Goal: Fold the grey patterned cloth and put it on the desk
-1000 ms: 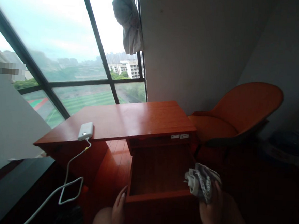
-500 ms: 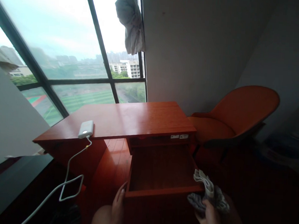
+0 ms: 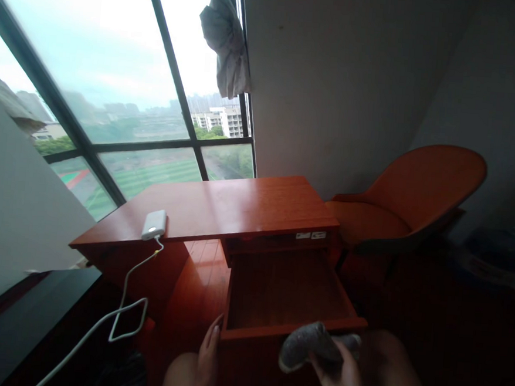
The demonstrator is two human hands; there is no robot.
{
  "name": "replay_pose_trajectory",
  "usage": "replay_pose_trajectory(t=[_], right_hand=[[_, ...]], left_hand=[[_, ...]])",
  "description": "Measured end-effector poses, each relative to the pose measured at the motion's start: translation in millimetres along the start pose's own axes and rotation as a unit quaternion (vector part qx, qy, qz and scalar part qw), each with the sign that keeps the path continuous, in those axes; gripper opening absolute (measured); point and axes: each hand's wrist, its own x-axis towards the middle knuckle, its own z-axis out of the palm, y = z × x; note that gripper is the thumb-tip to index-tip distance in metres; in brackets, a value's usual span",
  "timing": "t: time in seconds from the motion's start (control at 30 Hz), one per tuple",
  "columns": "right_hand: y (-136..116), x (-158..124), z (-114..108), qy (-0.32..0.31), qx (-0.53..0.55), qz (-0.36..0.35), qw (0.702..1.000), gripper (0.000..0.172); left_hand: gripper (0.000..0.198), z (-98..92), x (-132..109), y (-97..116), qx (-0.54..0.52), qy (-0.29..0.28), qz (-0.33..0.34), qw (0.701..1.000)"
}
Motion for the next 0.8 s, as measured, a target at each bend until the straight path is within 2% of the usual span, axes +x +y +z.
replay_pose_trajectory(t=[0.1,0.17,0.23,0.3,0.4,0.47,0.53,0.63,0.8], right_hand=[[-17.3,-20.9,17.1,-0.049,0.022,0.021,0.998,0.042],[-16.5,-30.0,20.8,-0.075,0.004,0.005,0.997,0.049],[-7.4,-32.3,22.1,-0.064,-0.041,-0.023,0.997,0.053],[6.2,-28.3,25.0,-0.047,-0.098,-0.034,0.993,0.057],[28.1,-17.0,34.7,-0.026,-0.187,0.01,0.982,0.062],[40.5,-9.9,42.8,-0.011,-0.257,0.051,0.965,0.063],[48.9,-4.6,50.2,0.0,-0.322,0.058,0.945,0.066],[51.4,1.6,59.3,0.006,-0.352,0.043,0.935,0.07],[34.7,16.8,65.7,-0.03,-0.316,0.059,0.946,0.066]], left_hand=[[0.071,1.1,0.5,-0.2,-0.007,0.004,-0.001,1.0],[0.072,2.0,1.2,1.1,-0.009,0.008,0.003,1.0],[0.074,3.3,1.5,3.3,-0.006,0.014,0.007,1.0],[0.073,4.7,1.1,5.4,-0.004,0.019,0.008,1.0],[0.066,7.5,0.1,7.2,-0.008,0.024,0.012,1.0],[0.064,10.0,0.1,8.8,-0.009,0.025,0.019,0.999],[0.062,13.2,1.0,12.0,-0.007,0.021,0.021,1.0],[0.061,18.6,4.2,19.2,0.021,0.019,0.032,0.999],[0.067,23.4,11.8,24.7,0.136,0.088,0.083,0.983]])
